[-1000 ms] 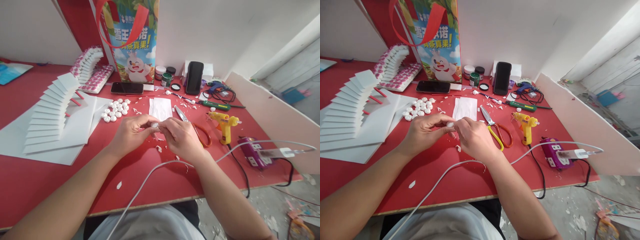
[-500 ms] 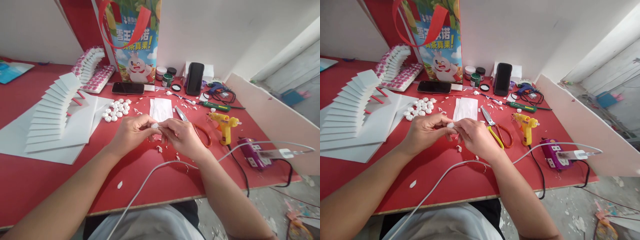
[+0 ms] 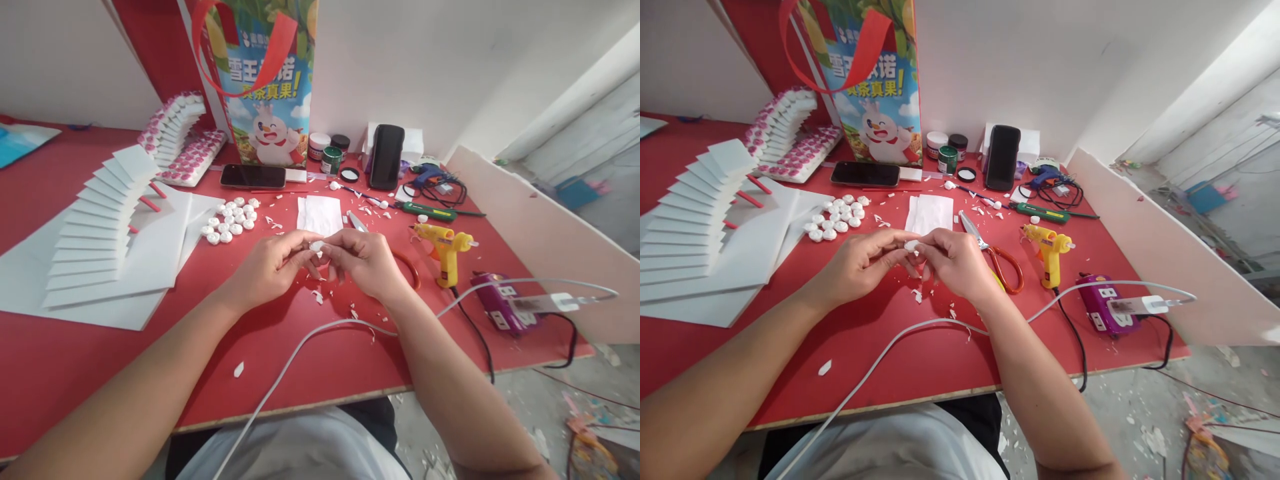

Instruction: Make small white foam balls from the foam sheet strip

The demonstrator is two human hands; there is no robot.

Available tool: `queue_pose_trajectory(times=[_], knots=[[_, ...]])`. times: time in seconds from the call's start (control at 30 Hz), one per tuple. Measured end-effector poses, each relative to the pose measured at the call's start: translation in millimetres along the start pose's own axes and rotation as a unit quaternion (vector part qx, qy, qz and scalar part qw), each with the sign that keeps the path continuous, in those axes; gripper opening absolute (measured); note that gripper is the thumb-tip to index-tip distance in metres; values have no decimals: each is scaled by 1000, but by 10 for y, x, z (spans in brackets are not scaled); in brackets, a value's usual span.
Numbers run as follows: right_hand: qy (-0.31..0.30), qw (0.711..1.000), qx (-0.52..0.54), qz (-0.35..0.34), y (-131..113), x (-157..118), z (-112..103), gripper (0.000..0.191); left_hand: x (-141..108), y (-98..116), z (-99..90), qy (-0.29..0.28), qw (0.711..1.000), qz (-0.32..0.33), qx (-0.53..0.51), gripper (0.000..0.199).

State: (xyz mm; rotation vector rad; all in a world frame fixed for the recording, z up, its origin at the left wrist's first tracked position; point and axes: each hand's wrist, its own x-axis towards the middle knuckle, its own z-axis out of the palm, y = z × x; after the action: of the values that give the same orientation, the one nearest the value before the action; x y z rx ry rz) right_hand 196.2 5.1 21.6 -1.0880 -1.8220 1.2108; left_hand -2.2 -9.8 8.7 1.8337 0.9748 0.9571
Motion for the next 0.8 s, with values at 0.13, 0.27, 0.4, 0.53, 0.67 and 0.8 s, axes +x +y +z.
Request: queue_pose_trajectory(times=[0.13,0.27,0.4,0.53,0.67,0.8], knots=[[2,999,27,39,-6,9,7,22,9,-20,-7,-11,1000,-12,14,30],[12,999,12,46,-25,6,20,22,12,-36,15,-15,1000,-19,15,28],[2,998,35,60,-71,2,-13,26,19,-24,44,6,996,-61,-56,27],[48,997,27,44,-121,2,-35,28,31,-27,48,-3,972,-110,-205,28],[101,995,16,13,-100,7,-7,13,43,-78,45,4,948,-120,-294,27],[90,996,-15,-12,-34,9,35,14,54,-119,52,30,954,-117,-276,29]])
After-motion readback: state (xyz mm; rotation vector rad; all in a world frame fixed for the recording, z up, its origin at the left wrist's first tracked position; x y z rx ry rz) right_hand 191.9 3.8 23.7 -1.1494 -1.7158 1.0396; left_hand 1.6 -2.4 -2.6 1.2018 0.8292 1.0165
